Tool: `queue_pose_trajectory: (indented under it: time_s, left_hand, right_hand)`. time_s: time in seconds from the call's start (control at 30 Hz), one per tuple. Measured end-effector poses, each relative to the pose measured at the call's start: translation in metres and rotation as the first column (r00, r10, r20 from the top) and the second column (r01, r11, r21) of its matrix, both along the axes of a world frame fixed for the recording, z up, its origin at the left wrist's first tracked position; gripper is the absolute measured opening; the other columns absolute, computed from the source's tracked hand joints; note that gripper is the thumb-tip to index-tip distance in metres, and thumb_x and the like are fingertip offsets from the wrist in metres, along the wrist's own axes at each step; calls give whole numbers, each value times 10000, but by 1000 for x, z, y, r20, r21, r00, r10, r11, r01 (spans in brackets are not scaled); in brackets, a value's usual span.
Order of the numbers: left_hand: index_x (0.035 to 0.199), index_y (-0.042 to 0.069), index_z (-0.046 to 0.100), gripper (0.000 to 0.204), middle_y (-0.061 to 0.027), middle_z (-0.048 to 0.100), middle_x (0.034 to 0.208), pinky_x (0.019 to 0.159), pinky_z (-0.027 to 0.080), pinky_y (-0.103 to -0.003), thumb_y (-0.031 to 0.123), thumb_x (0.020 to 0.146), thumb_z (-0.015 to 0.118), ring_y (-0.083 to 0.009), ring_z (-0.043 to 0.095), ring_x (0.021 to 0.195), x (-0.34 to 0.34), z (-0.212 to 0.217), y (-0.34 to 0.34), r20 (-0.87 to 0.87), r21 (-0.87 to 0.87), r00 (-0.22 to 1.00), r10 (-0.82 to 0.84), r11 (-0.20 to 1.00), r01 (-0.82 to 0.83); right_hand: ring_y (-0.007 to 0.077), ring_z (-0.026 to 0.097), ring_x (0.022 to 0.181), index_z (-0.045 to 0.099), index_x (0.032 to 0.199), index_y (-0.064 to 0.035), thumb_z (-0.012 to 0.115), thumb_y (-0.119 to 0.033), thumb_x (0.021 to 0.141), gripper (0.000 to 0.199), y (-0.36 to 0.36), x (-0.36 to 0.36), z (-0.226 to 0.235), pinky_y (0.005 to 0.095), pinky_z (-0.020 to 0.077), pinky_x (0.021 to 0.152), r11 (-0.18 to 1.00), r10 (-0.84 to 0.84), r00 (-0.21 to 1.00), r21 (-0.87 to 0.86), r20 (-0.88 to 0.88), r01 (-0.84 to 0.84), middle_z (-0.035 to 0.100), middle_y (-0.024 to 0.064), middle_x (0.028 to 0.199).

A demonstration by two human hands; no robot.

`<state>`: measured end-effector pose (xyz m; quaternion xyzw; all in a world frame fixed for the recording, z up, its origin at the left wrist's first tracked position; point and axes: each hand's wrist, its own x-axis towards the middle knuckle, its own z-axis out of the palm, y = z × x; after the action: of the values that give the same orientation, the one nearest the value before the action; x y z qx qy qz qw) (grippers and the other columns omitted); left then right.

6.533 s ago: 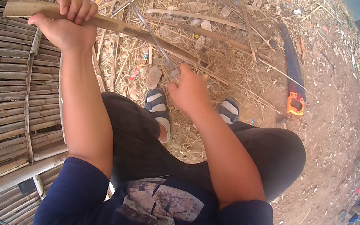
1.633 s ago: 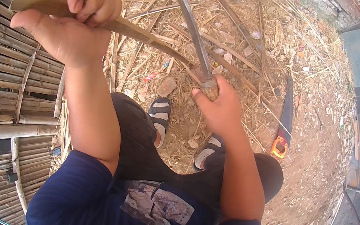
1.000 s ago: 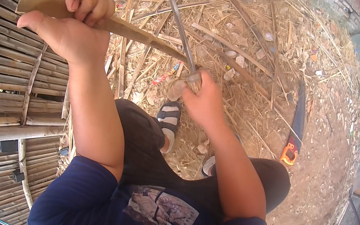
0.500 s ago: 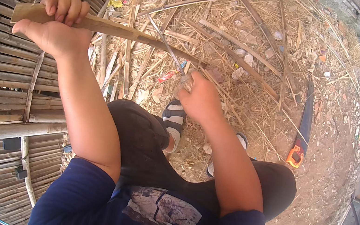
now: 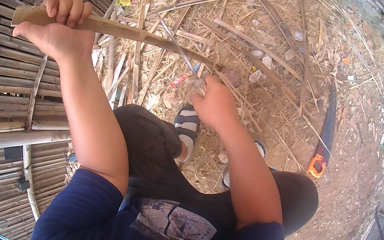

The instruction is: The person uses a large knife to shave and smooth a thin piece of bamboo while sitting on the ground.

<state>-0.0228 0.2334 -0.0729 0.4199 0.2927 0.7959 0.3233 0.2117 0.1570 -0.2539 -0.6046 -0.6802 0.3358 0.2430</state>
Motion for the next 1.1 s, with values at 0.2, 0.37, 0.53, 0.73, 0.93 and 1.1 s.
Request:
queue_pose_trajectory:
  time_s: [0.2, 0.37, 0.53, 0.73, 0.93, 1.1]
  left_hand:
    - [729, 121, 366, 892, 5, 280, 585, 520, 212, -278, 993, 753, 183, -126, 196, 513, 4, 1, 1, -32, 83, 972, -233, 968, 235]
    - [726, 122, 365, 893, 6, 276, 583, 522, 213, -279, 994, 753, 175, -128, 196, 512, 18, 2, -3, -49, 22, 997, -59, 998, 60]
    - [713, 123, 368, 846, 13, 253, 595, 511, 191, -271, 947, 812, 199, -124, 165, 535, -2, -1, 0, -36, 7, 999, -13, 1000, 14]
    - [705, 117, 362, 862, 5, 250, 589, 509, 190, -272, 941, 821, 137, -124, 169, 530, 6, 1, -3, -43, 101, 952, -303, 947, 306]
    - [713, 124, 372, 901, 4, 264, 575, 518, 187, -287, 999, 747, 159, -126, 180, 517, 12, 1, -2, -14, 42, 990, -140, 989, 140]
    - [710, 132, 374, 909, 15, 257, 575, 515, 172, -285, 1022, 711, 192, -127, 173, 520, -5, -2, 2, -35, 44, 989, -142, 989, 144]
  right_hand:
    - [446, 677, 938, 558, 1240, 15, 701, -185, 824, 483, 0, -12, 24, 492, 541, 826, 998, -57, 972, 21, -230, 63, 696, 264, 983]
    - [442, 677, 929, 557, 1244, 11, 709, -180, 814, 494, -2, -12, -54, 504, 534, 828, 983, -95, 995, -154, 12, 96, 692, 274, 971]
    - [436, 678, 930, 557, 1241, -2, 717, -190, 816, 492, 9, 0, -9, 508, 533, 828, 995, -31, 999, -99, -21, 29, 691, 276, 969]
    - [434, 681, 932, 563, 1211, -11, 720, -186, 828, 450, 3, -17, -4, 512, 537, 822, 993, -64, 982, 87, -178, 81, 692, 271, 952]
    - [431, 684, 935, 577, 1172, -13, 715, -184, 831, 405, 6, -5, -67, 511, 541, 824, 975, -105, 994, -196, 13, 106, 694, 272, 949]
    - [440, 681, 910, 589, 1132, -14, 715, -188, 825, 375, 8, -2, -7, 506, 538, 798, 998, -68, 996, 0, -52, 68, 693, 262, 933]
